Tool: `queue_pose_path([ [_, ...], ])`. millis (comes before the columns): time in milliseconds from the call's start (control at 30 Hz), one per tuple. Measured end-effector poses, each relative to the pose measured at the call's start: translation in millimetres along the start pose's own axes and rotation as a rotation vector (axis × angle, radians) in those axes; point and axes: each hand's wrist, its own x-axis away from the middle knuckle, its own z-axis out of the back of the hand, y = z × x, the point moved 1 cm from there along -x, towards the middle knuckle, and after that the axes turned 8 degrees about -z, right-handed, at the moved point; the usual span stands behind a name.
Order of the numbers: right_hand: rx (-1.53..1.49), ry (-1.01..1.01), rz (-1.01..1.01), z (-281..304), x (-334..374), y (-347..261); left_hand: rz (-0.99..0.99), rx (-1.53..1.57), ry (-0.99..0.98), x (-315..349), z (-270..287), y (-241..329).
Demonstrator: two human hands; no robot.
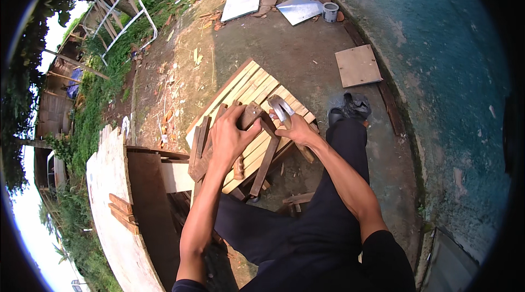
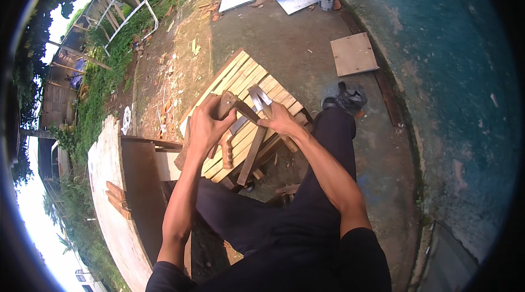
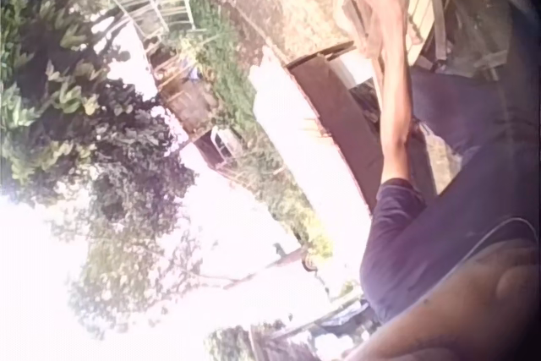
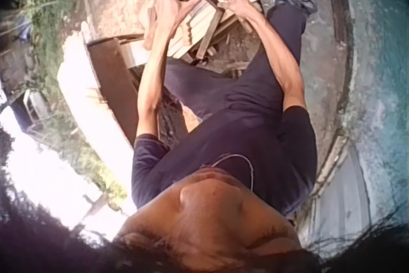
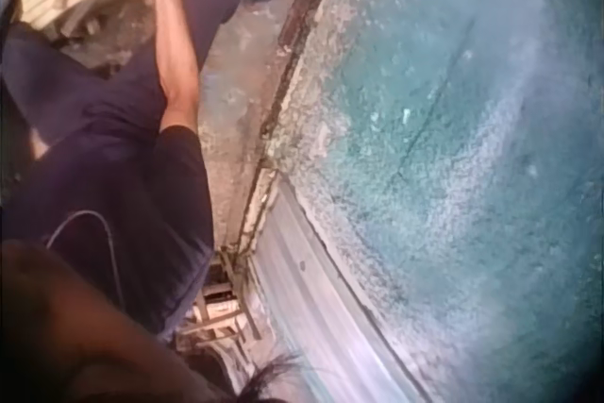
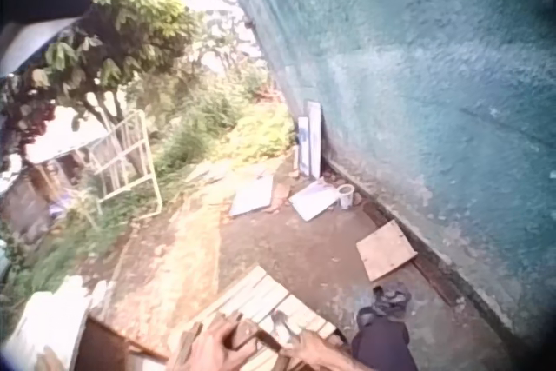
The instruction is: The person sits on the ground and uses a hammer to drive nails into small wooden planks. They repeatedly pick up planks, position them, and hammer nails into them, occasionally inspecting the pieces.
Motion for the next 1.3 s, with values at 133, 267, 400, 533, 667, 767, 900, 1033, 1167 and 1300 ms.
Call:
queue_pose_path([
  [133, 0.013, 0.072, 0.1, -0.9, 11.0, -23.1, -0.083, 0.033, 0.056, -3.0, -5.1, 8.6],
  [267, 0.029, 0.039, 0.05, 22.6, 16.0, -42.1, -0.109, 0.037, 0.015, -10.4, -9.3, 18.5],
  [400, 0.13, 0.129, 0.16, 49.7, 15.7, -48.0, -0.232, 0.02, 0.023, -22.3, -12.4, 29.0],
  [533, 0.14, 0.181, 0.111, 58.3, 14.0, -43.9, -0.209, 0.063, -0.01, -36.7, -19.4, 34.2],
  [667, 0.121, 0.212, 0.079, 58.3, 13.8, -43.9, -0.193, 0.071, -0.023, -40.6, -24.2, 35.7],
  [767, 0.064, 0.224, 0.174, 60.0, 15.1, -48.7, -0.24, 0.046, -0.026, -43.4, -23.6, 37.0],
  [900, 0.121, 0.222, 0.101, 62.9, 17.0, -50.6, -0.208, 0.049, -0.116, -44.6, -18.9, 39.0],
  [1033, 0.105, 0.244, 0.168, 65.7, 15.4, -44.5, -0.172, 0.053, -0.113, -46.5, -17.3, 39.3],
  [1167, 0.183, 0.28, 0.129, 67.0, 10.6, -32.8, -0.262, 0.104, -0.004, -45.1, -26.0, 40.2],
  [1300, 0.126, 0.297, 0.123, 66.1, 12.6, -26.6, -0.204, 0.124, -0.043, -42.4, -28.8, 36.7],
])
